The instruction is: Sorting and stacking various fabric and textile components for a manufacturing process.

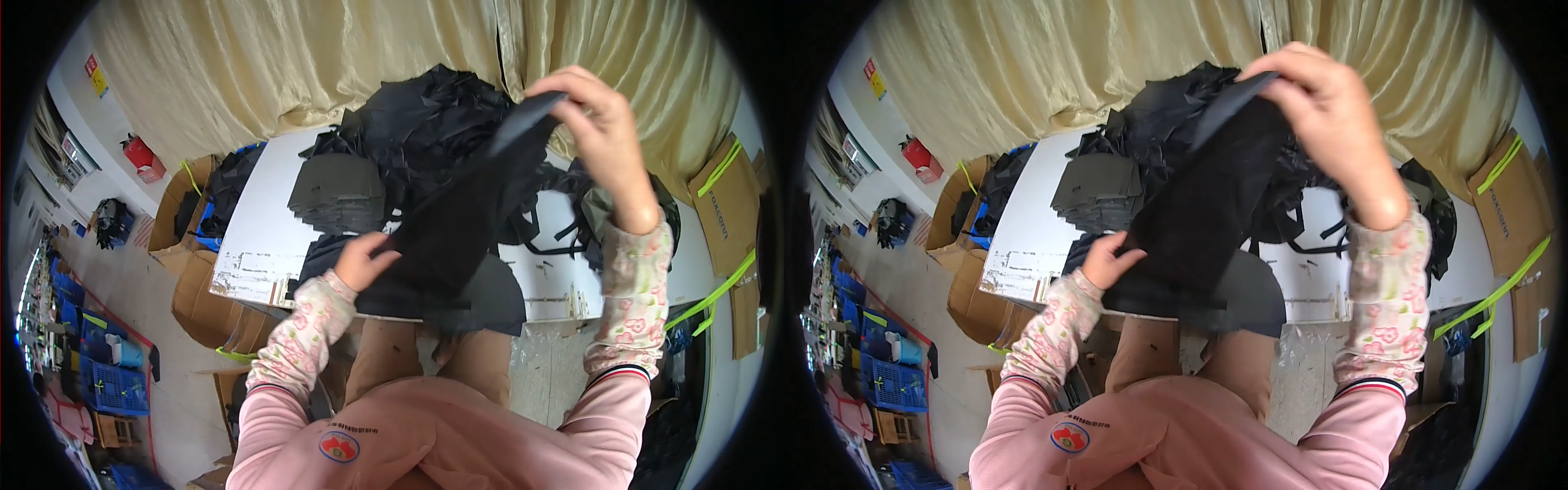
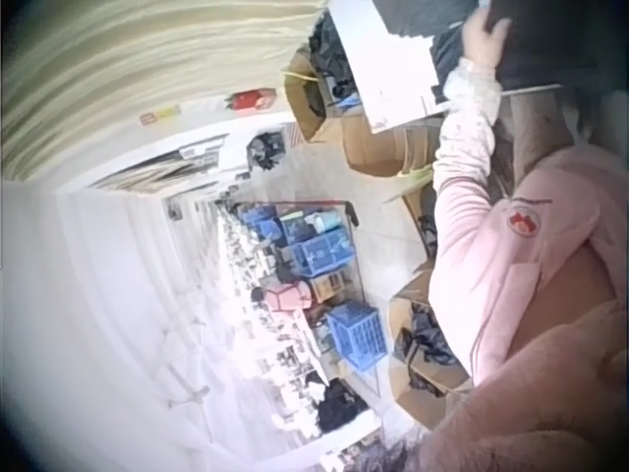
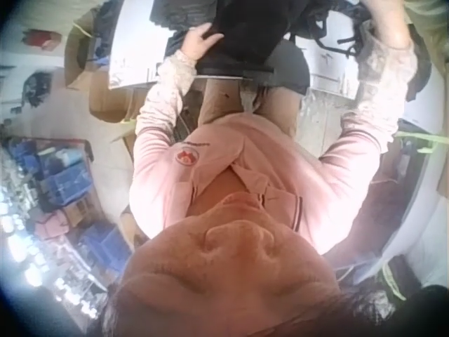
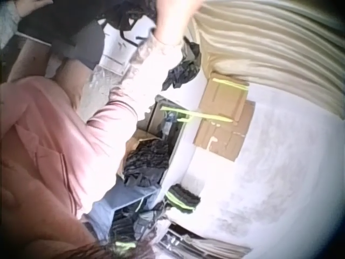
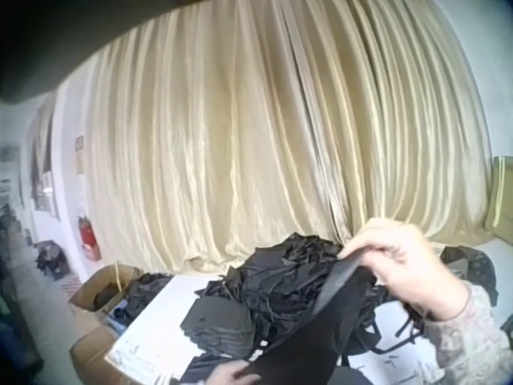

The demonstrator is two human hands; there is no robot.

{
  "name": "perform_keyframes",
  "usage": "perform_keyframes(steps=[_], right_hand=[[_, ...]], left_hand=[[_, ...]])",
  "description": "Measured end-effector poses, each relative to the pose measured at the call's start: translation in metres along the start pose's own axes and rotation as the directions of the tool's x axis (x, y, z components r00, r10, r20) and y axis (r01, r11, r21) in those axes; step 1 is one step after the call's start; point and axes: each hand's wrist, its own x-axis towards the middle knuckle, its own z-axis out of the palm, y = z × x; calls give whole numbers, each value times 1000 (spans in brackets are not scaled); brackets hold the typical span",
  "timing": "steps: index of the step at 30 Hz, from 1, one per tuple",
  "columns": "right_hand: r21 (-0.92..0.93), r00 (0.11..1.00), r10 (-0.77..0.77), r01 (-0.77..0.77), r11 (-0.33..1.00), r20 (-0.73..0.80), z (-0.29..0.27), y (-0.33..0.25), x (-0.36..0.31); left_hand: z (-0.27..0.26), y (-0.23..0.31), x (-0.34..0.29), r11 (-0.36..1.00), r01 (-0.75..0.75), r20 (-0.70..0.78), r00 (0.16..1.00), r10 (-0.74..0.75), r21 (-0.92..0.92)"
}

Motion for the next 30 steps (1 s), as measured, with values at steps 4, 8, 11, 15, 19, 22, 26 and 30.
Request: perform_keyframes(steps=[4,8,11,15,19,22,26,30], right_hand=[[7,984,118,-120,993,137,-36,39,-57],[239,818,551,-575,783,165,-10,65,-153],[245,665,698,-747,618,266,23,81,-221],[291,724,550,-679,674,417,100,54,-236],[153,848,284,-385,910,448,167,23,-213],[152,893,211,-290,945,398,228,15,-204],[26,937,202,-219,975,286,293,5,-196],[-32,944,256,-255,966,210,316,45,-194]], left_hand=[[-63,-22,-19,989,70,-218,975,-41,129],[-117,-15,-45,926,15,-200,978,65,378],[-114,-14,-57,921,22,-200,978,61,390],[-101,-6,-59,914,-10,-143,987,74,406],[-93,17,-48,924,-46,-137,985,105,380],[-95,37,-43,930,-23,-146,986,82,367],[-106,57,-43,940,26,-191,981,42,341],[-126,66,-49,911,72,-233,972,27,406]])
